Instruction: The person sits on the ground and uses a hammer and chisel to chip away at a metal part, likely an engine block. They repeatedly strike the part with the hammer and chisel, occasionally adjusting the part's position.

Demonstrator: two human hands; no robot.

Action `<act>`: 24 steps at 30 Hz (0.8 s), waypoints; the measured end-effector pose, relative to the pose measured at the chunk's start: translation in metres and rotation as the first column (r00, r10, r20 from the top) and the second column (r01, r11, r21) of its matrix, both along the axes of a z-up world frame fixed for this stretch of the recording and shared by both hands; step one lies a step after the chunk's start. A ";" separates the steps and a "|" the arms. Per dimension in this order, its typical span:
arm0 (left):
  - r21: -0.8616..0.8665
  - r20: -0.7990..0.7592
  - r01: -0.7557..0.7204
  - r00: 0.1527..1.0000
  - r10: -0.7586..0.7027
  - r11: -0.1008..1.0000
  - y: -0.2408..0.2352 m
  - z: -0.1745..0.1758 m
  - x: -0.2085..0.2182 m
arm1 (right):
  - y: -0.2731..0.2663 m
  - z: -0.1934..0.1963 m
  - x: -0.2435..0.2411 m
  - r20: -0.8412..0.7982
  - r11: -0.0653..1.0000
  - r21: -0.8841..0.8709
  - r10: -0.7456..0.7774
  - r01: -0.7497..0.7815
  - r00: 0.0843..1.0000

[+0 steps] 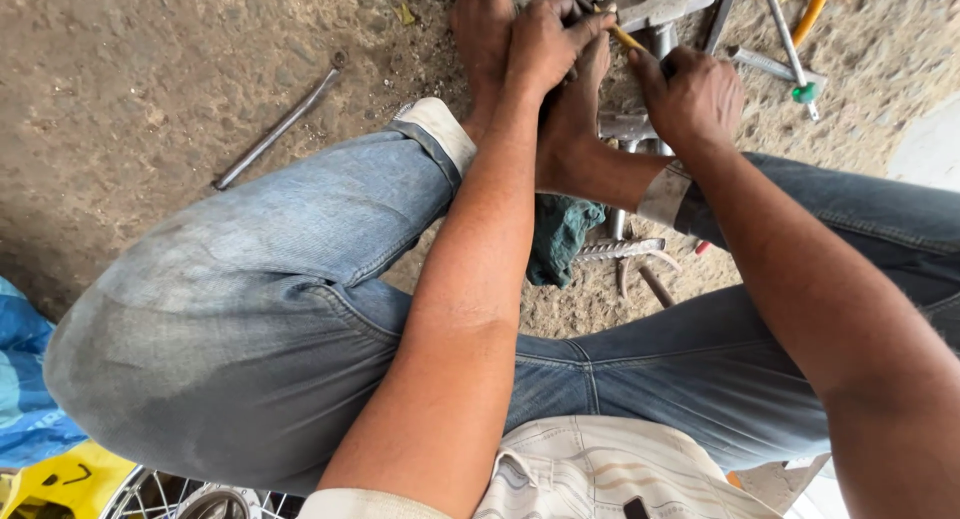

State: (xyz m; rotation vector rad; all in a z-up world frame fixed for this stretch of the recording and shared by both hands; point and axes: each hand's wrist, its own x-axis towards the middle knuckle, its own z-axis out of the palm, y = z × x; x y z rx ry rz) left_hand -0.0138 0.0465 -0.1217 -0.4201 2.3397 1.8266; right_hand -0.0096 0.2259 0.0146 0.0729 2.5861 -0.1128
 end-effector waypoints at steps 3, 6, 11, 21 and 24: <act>0.229 0.119 -0.055 0.993 0.028 0.972 0.001 0.003 0.002 | 0.004 -0.005 0.000 -0.025 1.000 -0.012 0.026 -0.026 0.999; 0.214 0.046 -0.054 0.998 0.045 0.975 0.001 0.006 0.001 | 0.006 -0.003 0.000 -0.081 0.997 -0.025 0.077 -0.079 0.994; 0.158 0.009 -0.001 1.000 0.000 0.987 0.000 -0.003 -0.002 | 0.000 0.000 -0.001 0.025 0.999 0.037 0.003 -0.004 1.000; 0.106 0.032 0.012 0.999 -0.016 0.994 -0.002 -0.008 -0.003 | -0.007 0.006 -0.001 -0.025 1.000 0.020 0.017 -0.017 1.000; 0.085 0.009 0.001 1.000 -0.002 0.996 -0.001 -0.008 0.004 | -0.003 0.000 0.005 -0.007 1.000 0.009 0.011 -0.011 1.000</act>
